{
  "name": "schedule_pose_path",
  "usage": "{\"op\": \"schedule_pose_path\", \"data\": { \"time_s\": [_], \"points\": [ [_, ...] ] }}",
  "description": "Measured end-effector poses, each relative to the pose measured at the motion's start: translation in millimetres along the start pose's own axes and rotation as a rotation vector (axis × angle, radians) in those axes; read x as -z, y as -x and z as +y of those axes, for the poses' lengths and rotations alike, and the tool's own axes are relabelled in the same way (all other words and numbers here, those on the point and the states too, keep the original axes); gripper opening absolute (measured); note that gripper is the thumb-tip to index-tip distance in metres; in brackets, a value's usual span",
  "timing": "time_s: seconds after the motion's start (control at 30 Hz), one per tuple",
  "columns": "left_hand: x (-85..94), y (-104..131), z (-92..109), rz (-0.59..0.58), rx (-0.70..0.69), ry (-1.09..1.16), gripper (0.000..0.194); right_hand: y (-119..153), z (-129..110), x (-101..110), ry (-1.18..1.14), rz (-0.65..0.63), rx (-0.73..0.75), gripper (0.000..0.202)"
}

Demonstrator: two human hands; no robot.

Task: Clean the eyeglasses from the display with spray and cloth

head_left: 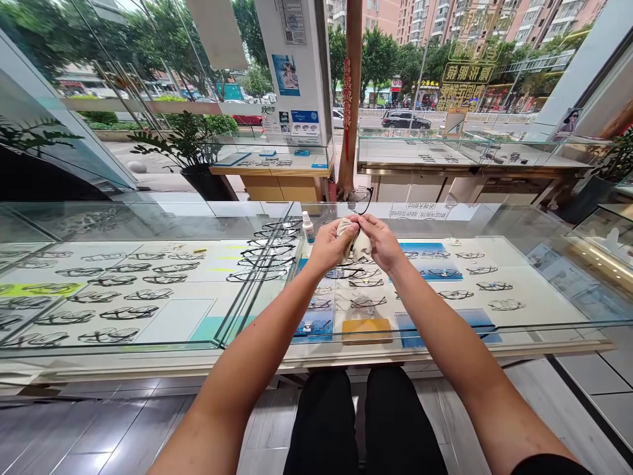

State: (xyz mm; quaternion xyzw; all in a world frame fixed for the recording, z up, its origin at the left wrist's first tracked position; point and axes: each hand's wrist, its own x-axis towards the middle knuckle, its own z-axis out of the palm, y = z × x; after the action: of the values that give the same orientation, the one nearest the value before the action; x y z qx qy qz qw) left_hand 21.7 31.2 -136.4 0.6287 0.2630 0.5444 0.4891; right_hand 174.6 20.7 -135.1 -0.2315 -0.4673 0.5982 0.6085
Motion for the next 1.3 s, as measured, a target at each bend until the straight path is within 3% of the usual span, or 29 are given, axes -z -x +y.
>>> {"op": "schedule_pose_path", "data": {
  "time_s": [0.2, 0.33, 0.47, 0.6, 0.9, 1.3],
  "points": [
    [2.8, -3.7, -3.2, 0.004, 0.066, -0.044, 0.071, -4.0, -4.3, 6.0, -0.013, 0.049, 0.048, 0.041],
    [10.3, -11.5, -5.0, 0.139, 0.084, 0.082, 0.072, -5.3, -12.7, 12.4, 0.04, 0.089, 0.093, 0.038],
    [16.5, -16.8, -0.9, 0.226, 0.102, 0.19, 0.065, -4.8, -13.1, 13.6, 0.23, 0.032, 0.123, 0.034],
    [15.4, -17.0, 3.5, 0.181, 0.123, 0.229, 0.066, -3.9, -7.7, 11.6, 0.39, -0.007, 0.138, 0.027],
    [17.6, -17.5, -0.9, 0.16, 0.128, 0.188, 0.073, -1.4, -9.3, 8.4, 0.451, -0.008, 0.136, 0.021],
    [22.3, -13.1, 0.8, 0.023, 0.139, 0.18, 0.067, -6.0, -1.9, 14.3, 0.283, 0.012, 0.006, 0.019]
  ]
}}
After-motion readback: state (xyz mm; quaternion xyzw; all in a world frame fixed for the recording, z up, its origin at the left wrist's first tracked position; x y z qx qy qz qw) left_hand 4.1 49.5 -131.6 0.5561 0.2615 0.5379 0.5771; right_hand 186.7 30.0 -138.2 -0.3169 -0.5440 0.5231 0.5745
